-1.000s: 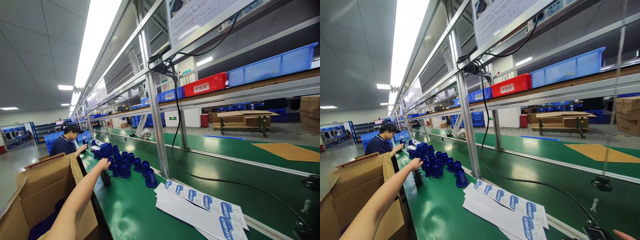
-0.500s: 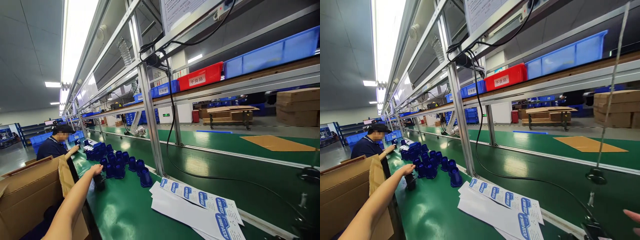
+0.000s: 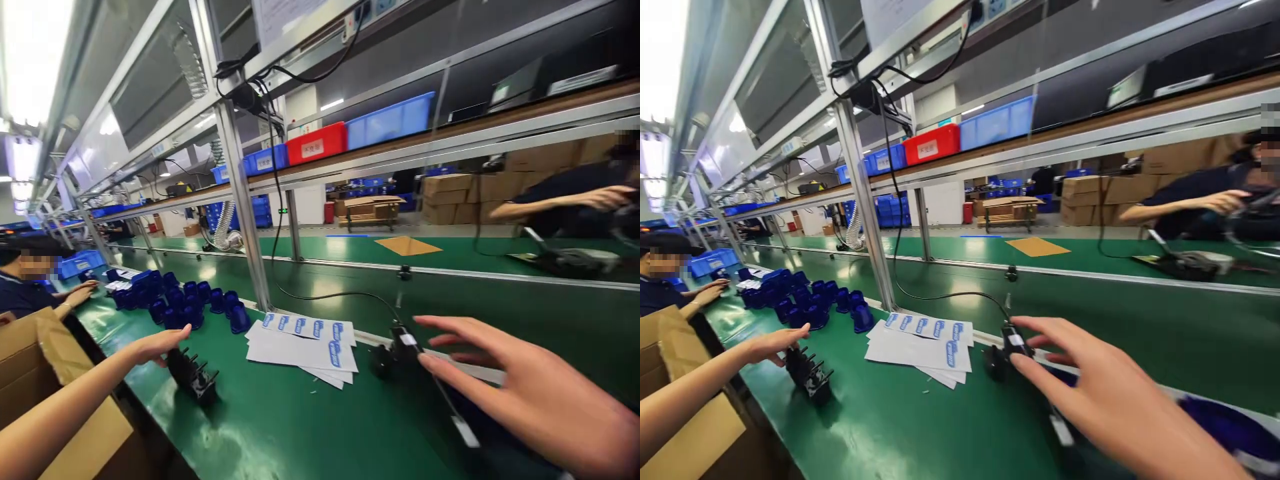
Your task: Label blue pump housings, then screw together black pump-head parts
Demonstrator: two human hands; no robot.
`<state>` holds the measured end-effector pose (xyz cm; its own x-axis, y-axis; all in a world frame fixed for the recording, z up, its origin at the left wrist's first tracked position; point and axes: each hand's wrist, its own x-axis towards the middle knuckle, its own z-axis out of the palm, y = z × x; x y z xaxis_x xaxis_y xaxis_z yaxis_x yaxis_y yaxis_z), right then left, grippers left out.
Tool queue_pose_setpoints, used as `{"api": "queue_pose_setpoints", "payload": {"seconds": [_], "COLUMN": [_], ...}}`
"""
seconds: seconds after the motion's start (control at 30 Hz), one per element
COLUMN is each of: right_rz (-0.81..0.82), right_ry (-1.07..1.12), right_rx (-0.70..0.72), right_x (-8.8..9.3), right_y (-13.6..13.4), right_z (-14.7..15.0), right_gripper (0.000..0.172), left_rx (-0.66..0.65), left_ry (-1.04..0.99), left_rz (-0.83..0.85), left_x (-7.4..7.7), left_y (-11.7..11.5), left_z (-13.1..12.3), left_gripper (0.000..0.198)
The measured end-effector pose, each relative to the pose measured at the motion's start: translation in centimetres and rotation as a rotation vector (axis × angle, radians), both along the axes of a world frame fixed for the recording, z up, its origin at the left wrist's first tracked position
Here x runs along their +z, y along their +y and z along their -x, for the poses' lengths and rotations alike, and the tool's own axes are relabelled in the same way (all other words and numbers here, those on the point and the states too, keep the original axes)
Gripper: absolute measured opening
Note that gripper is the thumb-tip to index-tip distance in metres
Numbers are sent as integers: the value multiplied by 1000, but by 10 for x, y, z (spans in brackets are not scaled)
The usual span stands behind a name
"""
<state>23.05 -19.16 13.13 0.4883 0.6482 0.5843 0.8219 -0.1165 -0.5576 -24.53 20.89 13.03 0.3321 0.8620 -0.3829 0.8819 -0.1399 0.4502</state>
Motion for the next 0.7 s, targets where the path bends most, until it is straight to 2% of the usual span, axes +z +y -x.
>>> {"api": "queue_pose_setpoints", "payload": {"seconds": [0.07, 0.13, 0.23, 0.37, 0.47, 0.57, 0.63, 0.7], "right_rz": [95, 119, 125, 246, 317, 356, 372, 370], "right_ry": [49, 61, 49, -13, -53, 7, 55, 61], "right_rx": [91, 150, 202, 255, 230, 177, 141, 61], "right_x": [16, 25, 29, 30, 34, 40, 37, 26], "right_y": [-7, -13, -21, -32, -39, -43, -47, -56], "right_z": [17, 31, 46, 65, 77, 80, 72, 50], "right_gripper": [54, 57, 55, 44, 36, 38, 40, 41], "left_rx": [-97, -191, -304, -427, -493, -531, -567, -607], "left_ry": [-50, -94, -121, -125, -157, -187, -177, -159], "left_rz": [38, 58, 62, 66, 56, -39, -145, -235], "left_x": [1, 1, -2, -15, -30, -44, -51, -57], "left_y": [-26, -53, -92, -131, -150, -161, -166, -170], "left_z": [-10, -20, -31, -39, -46, -57, -65, -71], "left_gripper": [112, 108, 96, 111, 102, 96, 101, 103]}}
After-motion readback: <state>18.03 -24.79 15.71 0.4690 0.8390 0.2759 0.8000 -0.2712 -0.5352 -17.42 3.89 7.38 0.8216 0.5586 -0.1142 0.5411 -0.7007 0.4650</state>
